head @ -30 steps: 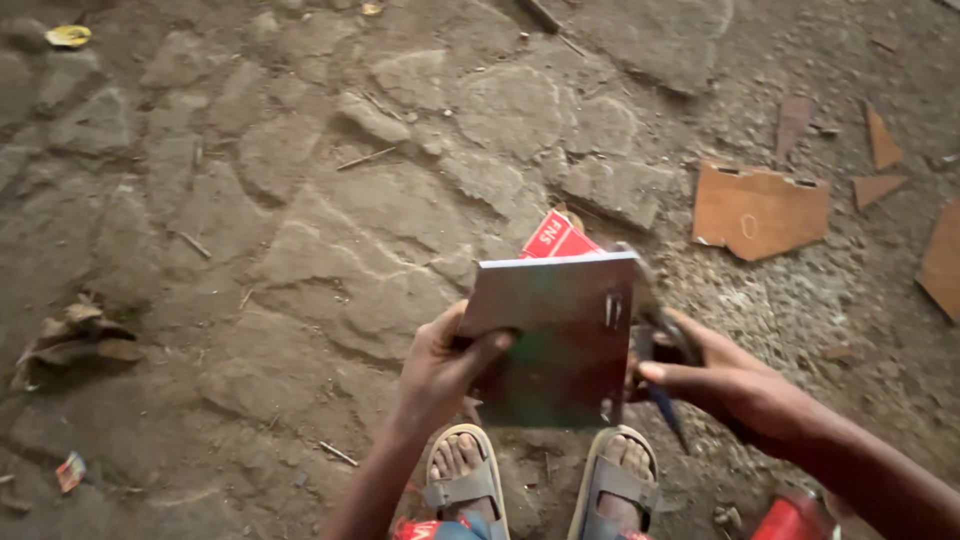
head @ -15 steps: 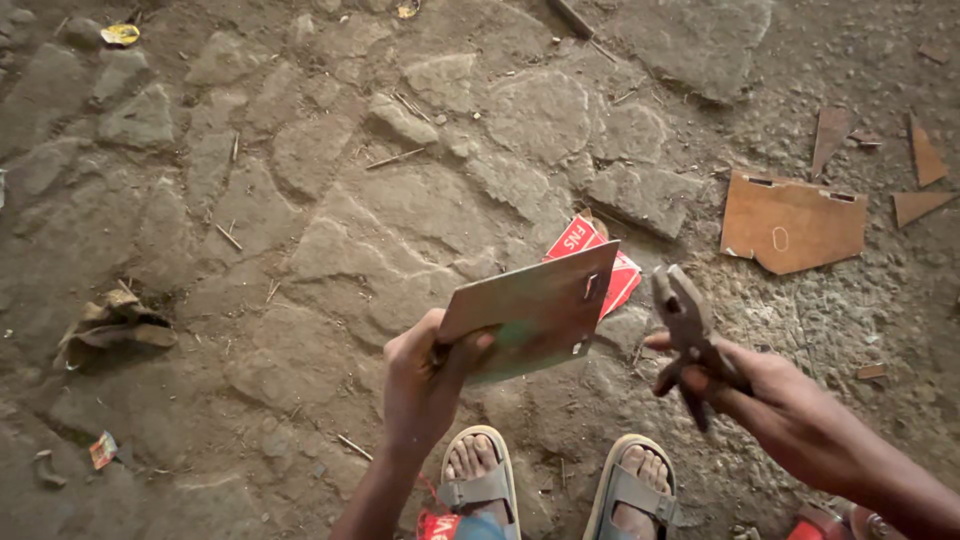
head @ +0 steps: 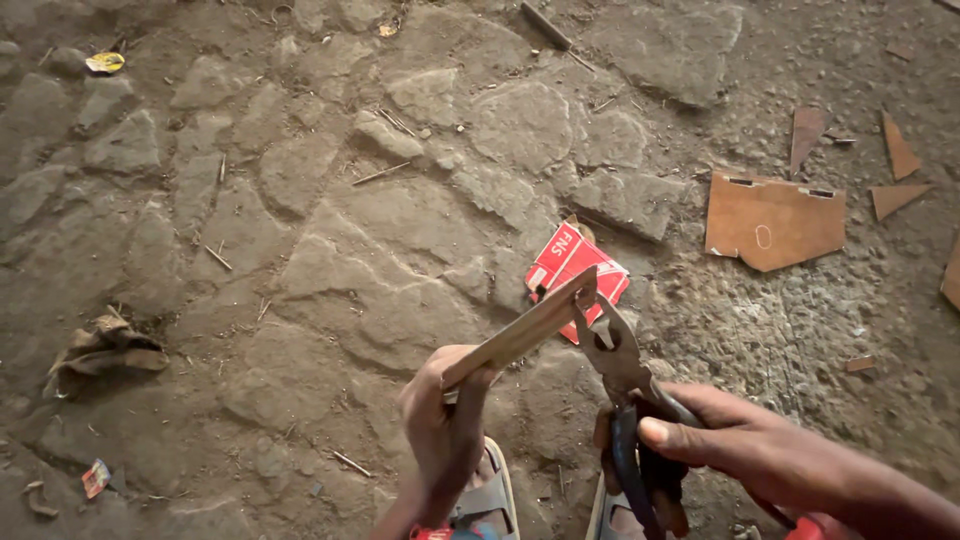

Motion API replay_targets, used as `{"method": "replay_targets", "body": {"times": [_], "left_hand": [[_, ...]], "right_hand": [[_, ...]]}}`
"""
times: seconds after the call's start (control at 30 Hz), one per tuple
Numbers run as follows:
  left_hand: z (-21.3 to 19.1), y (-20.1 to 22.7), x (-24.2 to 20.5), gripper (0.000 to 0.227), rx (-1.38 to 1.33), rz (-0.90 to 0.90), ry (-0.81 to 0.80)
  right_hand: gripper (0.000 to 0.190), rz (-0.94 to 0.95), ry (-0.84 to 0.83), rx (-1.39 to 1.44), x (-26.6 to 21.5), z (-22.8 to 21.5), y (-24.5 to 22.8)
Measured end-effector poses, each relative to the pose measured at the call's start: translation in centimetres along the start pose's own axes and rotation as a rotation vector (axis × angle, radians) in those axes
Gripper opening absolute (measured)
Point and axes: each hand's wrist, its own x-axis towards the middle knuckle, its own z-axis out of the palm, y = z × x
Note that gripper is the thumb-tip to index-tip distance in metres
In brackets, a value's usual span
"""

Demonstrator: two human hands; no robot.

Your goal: The person uses an angle grinder to cut a rectangular metal sheet, following a marked outline. The person then uses pliers to remove small cut pieces from the metal sheet.

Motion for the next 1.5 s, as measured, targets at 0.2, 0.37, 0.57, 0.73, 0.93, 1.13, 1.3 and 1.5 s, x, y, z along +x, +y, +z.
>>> {"method": "replay_targets", "body": {"times": [0.2, 0.37, 0.57, 0.73, 0.93, 1.13, 1.3, 1.5], "left_hand": [[0.6, 0.0, -0.9, 0.007, 0.045, -0.056, 0.042], [1.3, -0.4, -0.6, 0.007, 0.062, 0.047, 0.056], [1.9, -1.1, -1.2, 0.011, 0.102, -0.041, 0.117], [1.2, -2.7, -0.8, 0.013, 0.055, -0.485, 0.170], [-2.5, -2.9, 3.0, 0.052, 0.085, 0.164, -0.520], [0.9, -10.9, 1.4, 0.049, 0.534, 0.903, -0.830], [3.7, -21.4, -0.7, 0.047, 0.647, 1.010, -0.914], [2.8, -26.4, -2.3, 0.047, 0.669, 1.004, -1.077]], "right_hand": [[0.039, 0.127, 0.185, -0.020, -0.2, 2.7, -1.4], [0.036, -0.028, 0.192, -0.088, 0.3, 3.3, -0.6], [0.038, -0.223, 0.218, -0.206, 1.5, 4.1, -0.7], [0.029, -0.601, 0.409, -0.277, -0.2, 3.3, -1.8], [0.028, -0.810, 0.741, -0.370, -2.9, -1.2, -4.2], [0.026, -0.605, 0.677, -0.467, -2.5, -4.2, -2.7], [0.021, -0.543, 0.712, -0.446, 2.3, -6.3, 5.5], [0.015, -0.679, 0.669, -0.256, 12.2, -6.7, 11.8]]}}
